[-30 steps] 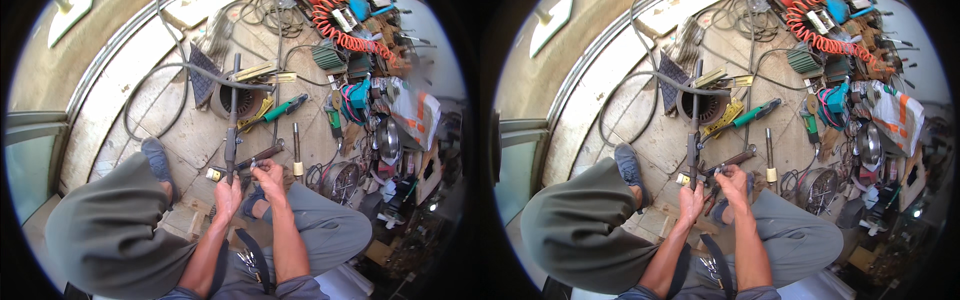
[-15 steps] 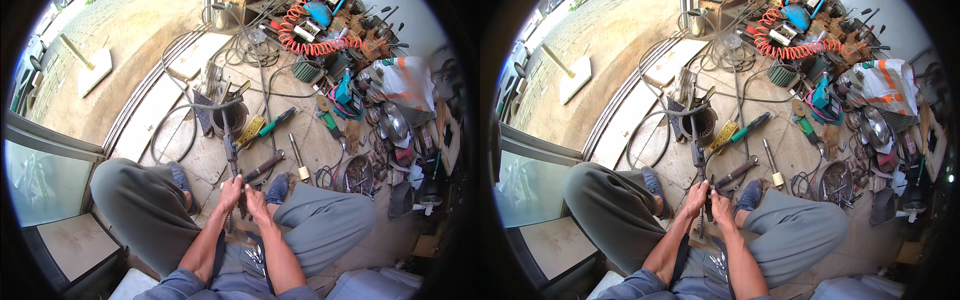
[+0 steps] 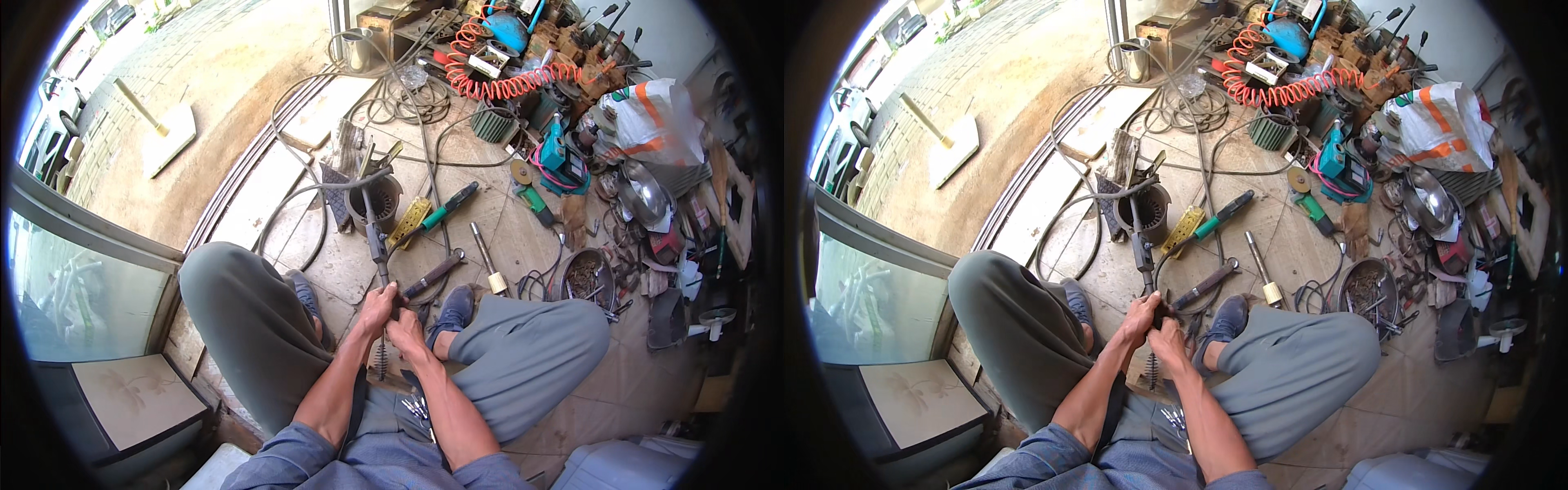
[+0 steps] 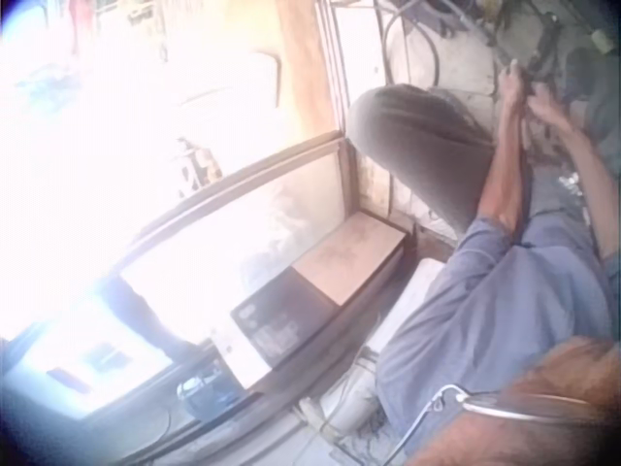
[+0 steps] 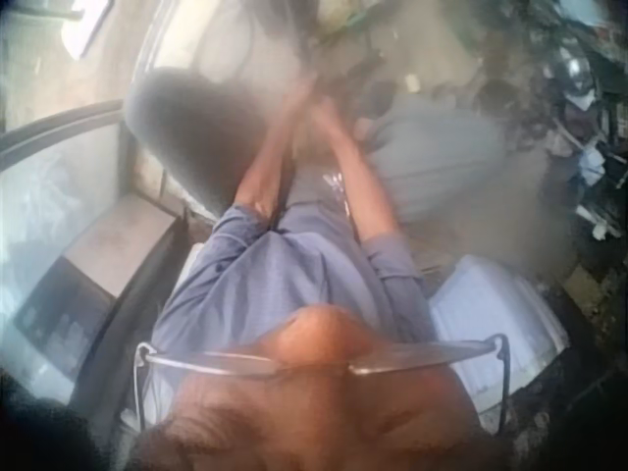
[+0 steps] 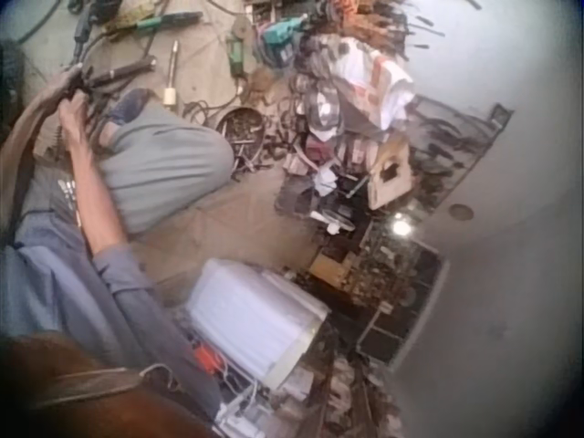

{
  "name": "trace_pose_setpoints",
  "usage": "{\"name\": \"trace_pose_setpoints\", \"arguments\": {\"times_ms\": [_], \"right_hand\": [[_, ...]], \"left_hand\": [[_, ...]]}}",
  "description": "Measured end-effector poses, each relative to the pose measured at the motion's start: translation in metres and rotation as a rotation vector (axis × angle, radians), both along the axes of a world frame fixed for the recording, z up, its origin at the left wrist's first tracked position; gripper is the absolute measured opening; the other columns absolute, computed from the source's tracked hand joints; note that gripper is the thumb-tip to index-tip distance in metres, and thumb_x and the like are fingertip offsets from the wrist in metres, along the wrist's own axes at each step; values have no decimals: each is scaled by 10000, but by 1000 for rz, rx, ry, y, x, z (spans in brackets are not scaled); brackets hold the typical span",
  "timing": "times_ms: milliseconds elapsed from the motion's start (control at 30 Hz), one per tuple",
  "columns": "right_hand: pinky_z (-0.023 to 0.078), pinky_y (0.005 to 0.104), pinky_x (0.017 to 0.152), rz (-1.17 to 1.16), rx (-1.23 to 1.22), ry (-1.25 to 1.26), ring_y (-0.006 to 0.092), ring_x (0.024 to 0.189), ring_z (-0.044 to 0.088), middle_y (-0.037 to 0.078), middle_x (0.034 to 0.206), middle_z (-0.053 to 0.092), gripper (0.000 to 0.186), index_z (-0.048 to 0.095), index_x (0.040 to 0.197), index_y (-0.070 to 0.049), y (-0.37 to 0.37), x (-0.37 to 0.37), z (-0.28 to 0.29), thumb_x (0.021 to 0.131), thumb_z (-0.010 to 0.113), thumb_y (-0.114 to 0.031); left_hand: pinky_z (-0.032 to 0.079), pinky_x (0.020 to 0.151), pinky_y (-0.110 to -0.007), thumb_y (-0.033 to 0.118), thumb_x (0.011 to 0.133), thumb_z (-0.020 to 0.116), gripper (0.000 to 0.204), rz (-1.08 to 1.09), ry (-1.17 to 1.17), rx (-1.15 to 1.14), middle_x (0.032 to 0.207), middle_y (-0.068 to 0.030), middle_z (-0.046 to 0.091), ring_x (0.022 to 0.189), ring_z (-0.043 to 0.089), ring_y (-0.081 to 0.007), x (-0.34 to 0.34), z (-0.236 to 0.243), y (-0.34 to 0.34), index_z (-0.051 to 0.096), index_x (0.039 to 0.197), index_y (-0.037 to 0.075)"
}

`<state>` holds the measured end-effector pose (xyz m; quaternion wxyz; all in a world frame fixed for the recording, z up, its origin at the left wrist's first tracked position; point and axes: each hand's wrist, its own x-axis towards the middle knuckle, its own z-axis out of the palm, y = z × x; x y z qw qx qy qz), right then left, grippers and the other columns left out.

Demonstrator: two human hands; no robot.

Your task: The person sits on the floor of a workshop and uses pliers and a hammer to adjust and shape a cylindrical metal part. They repeatedly grip, bend, and strike the metal component while surrounded by various tools and equipment.

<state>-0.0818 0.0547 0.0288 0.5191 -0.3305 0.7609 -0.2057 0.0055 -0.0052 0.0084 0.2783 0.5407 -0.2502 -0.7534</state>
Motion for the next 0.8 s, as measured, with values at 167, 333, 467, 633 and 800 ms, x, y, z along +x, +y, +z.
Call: {"name": "trace_pose_setpoints", "arguments": {"times_ms": [167,333,467,633,800], "right_hand": [[533,493,773,51,12,88,418,930,694,301,974,695,436,671,1098,66,-1,3,-6,868,621,-301],[527,466,708,63,-63,84,352,857,713,250,945,718,368,690,1120,28,3,2,-30,881,591,-233],[518,443,694,63,-47,107,323,857,708,223,920,723,350,698,1114,22,4,1,-47,888,588,-222],[511,430,671,62,-29,82,302,845,706,209,912,727,348,702,1104,16,3,2,-42,902,591,-245],[513,447,729,19,-8,33,344,856,683,225,922,701,360,702,1095,8,-2,7,-25,884,608,-267]], "left_hand": [[526,728,-352,349,1034,537,417,-30,-17,-4,865,-122,703,770,646,-197,1,-2,0,640,956,-47],[517,759,-361,379,1029,520,485,-98,-128,-94,844,-122,718,776,654,-209,2,-13,1,694,876,-48],[521,755,-357,381,1020,543,462,-91,-123,-84,859,-132,717,780,654,-209,2,-23,1,679,905,-46],[522,725,-354,381,1024,561,440,-38,-92,-37,857,-124,697,754,631,-204,0,-23,3,644,915,-37],[511,727,-360,387,971,620,452,-153,-346,-146,875,-139,709,770,635,-214,8,-20,-2,657,963,-63]]}}
